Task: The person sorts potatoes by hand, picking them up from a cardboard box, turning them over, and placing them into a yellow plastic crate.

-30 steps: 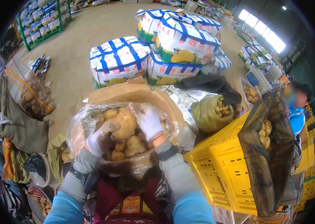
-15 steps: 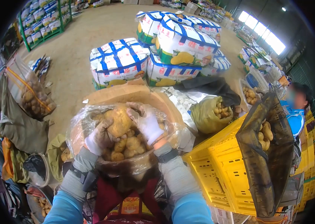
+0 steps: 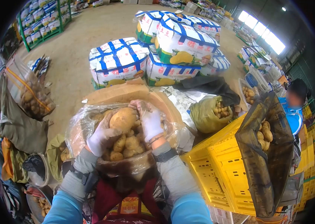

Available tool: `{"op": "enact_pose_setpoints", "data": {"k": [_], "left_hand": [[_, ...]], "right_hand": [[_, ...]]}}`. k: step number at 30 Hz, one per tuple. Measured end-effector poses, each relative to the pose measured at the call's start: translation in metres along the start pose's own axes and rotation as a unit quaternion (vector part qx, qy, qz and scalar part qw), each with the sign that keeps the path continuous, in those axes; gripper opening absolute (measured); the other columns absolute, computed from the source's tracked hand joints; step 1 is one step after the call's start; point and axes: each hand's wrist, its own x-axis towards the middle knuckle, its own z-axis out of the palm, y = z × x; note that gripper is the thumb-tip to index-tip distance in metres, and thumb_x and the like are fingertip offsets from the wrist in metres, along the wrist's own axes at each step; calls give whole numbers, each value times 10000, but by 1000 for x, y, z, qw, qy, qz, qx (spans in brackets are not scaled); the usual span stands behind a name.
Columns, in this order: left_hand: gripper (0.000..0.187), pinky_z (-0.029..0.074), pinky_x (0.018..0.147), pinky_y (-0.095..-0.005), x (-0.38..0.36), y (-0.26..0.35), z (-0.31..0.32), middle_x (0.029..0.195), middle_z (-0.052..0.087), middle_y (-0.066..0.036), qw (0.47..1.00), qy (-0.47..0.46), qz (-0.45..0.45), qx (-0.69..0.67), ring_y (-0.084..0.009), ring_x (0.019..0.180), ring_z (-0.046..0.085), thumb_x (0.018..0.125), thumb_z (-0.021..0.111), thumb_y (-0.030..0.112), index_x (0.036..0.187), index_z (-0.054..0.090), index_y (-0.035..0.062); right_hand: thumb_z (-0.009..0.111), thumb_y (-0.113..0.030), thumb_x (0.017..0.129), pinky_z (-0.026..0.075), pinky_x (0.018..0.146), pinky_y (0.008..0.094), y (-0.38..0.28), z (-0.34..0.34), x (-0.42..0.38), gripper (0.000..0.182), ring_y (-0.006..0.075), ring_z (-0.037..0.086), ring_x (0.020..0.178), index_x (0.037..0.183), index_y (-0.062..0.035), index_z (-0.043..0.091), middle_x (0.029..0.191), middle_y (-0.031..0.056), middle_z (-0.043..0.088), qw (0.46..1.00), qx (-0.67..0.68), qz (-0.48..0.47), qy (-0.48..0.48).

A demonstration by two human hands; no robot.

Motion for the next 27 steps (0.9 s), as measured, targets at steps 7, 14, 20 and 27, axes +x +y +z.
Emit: {"op": "enact_pose_setpoints", "data": {"k": [7,14,20,27], "left_hand": [[732,449,1000,-341,0,2,7,1281,567,-156,916,125,149,350,-261,1190,554,704,807,176,1349,498,20],[365,520,774,-343,1,3,1,928,659,-147,811,229,171,511,-299,821,638,870,695,294,1128,650,41],[329,528,754,-293,1,1,-8,991,683,-113,952,283,91,74,-171,850,651,982,582,259,1134,593,-32],[342,511,869,-322,7,-22,-19,1150,624,-92,946,209,140,204,-180,1018,603,1018,526,266,1220,561,-7]], "right_hand": [[591,-344,988,485,970,333,2,7,-11,481,215,609,1130,1335,-21,511,1278,103,598,984,-149,-47,-81],[632,-303,965,539,916,350,12,15,-18,494,188,600,1117,1358,-38,490,1264,88,596,948,178,259,-52],[639,-245,954,486,964,305,28,15,-18,416,185,584,1128,1294,-21,550,1235,79,609,982,102,133,-84],[764,-114,827,402,1055,322,15,34,-20,547,196,532,1209,1311,-5,533,1280,109,586,946,-288,-94,-110]]}}
